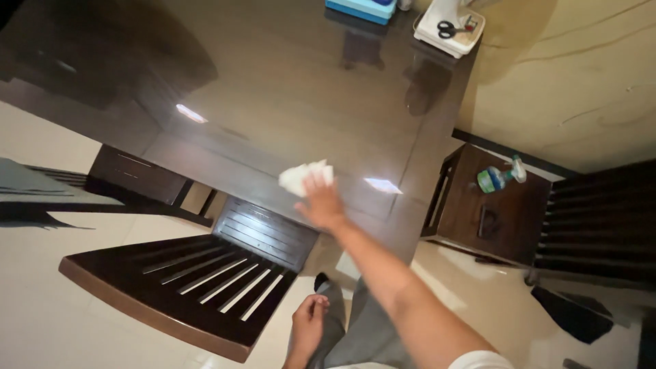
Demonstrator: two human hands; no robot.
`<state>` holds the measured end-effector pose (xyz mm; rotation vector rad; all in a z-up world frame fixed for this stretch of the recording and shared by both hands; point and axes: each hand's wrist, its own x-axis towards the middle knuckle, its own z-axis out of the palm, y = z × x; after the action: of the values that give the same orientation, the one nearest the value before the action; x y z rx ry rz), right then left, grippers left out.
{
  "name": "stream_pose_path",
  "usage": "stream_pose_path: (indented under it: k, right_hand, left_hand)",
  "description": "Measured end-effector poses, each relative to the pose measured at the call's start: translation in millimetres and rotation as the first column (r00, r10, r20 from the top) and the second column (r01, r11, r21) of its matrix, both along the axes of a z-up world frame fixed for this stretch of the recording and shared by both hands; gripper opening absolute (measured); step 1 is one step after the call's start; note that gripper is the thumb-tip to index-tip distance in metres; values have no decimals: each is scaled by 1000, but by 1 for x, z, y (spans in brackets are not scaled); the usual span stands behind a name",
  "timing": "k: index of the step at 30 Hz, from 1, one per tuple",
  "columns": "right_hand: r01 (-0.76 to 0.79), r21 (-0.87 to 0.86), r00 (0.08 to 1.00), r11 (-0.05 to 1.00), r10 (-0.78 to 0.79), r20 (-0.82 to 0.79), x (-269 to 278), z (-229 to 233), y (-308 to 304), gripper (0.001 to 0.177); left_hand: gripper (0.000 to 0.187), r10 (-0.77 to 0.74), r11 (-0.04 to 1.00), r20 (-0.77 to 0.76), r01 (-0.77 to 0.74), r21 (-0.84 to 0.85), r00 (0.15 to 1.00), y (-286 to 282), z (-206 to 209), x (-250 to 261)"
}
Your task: Cleaning a dining table by spraying it with cleaner and wiping it down with a cloth.
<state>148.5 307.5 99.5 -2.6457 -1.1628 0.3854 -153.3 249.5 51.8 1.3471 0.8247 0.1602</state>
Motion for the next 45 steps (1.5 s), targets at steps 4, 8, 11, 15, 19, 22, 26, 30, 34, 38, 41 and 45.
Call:
stream_pose_path:
  k: [4,8,11,15,19,22,26,30,34,38,41,45]
  right_hand:
    - [-90,63,996,994,88,32,-50,-15,-21,87]
    - [-9,183,997,983,22,-70,-23,-33,-106,79]
    - [197,45,979,979,-195,-55,24,-32,-184,77]
    - [374,-214,927,903,-369,63,95,-25,-249,78]
    - [452,-150,892,879,-447,70,126,-35,-215,80]
    - [490,-257,872,833,-462,163,98,-30,-158,83]
    - [197,-3,980,980,-196,7,17,-11,-88,80]
    - [-62,111,998,992,64,-19,-58,-15,-83,87]
    - [-101,94,994,990,103,-19,-68,-14,-166,81]
    - [121,-103,993,987,-119,21,-32,-17,-257,76]
    - [279,-94,958,956,-270,91,4,-43,-282,75]
    - [399,-39,891,916,-377,251,56,-79,-251,75]
  left_hand:
    - [23,-39,999,-50,39,-6,998,-1,15,3]
    - [23,-75,995,-88,80,57,993,2,23,18]
    - [22,-59,998,-38,58,-10,998,2,9,21]
    - [22,-15,997,-12,14,-71,1000,3,-10,30]
    - [23,-31,997,-25,29,-66,999,0,-9,35]
    - [22,4,995,-32,-8,-101,999,-4,-9,35]
    - [23,5,995,25,-2,-104,1000,-6,-8,44]
    - [26,18,999,9,-18,-34,1000,1,-7,54]
    - [23,91,989,65,-82,-126,994,16,-18,60]
    - [24,80,991,18,-78,-105,997,17,-22,59]
    - [23,80,990,56,-73,-123,995,21,-25,58]
    - [22,58,986,72,-45,-162,996,21,-23,58]
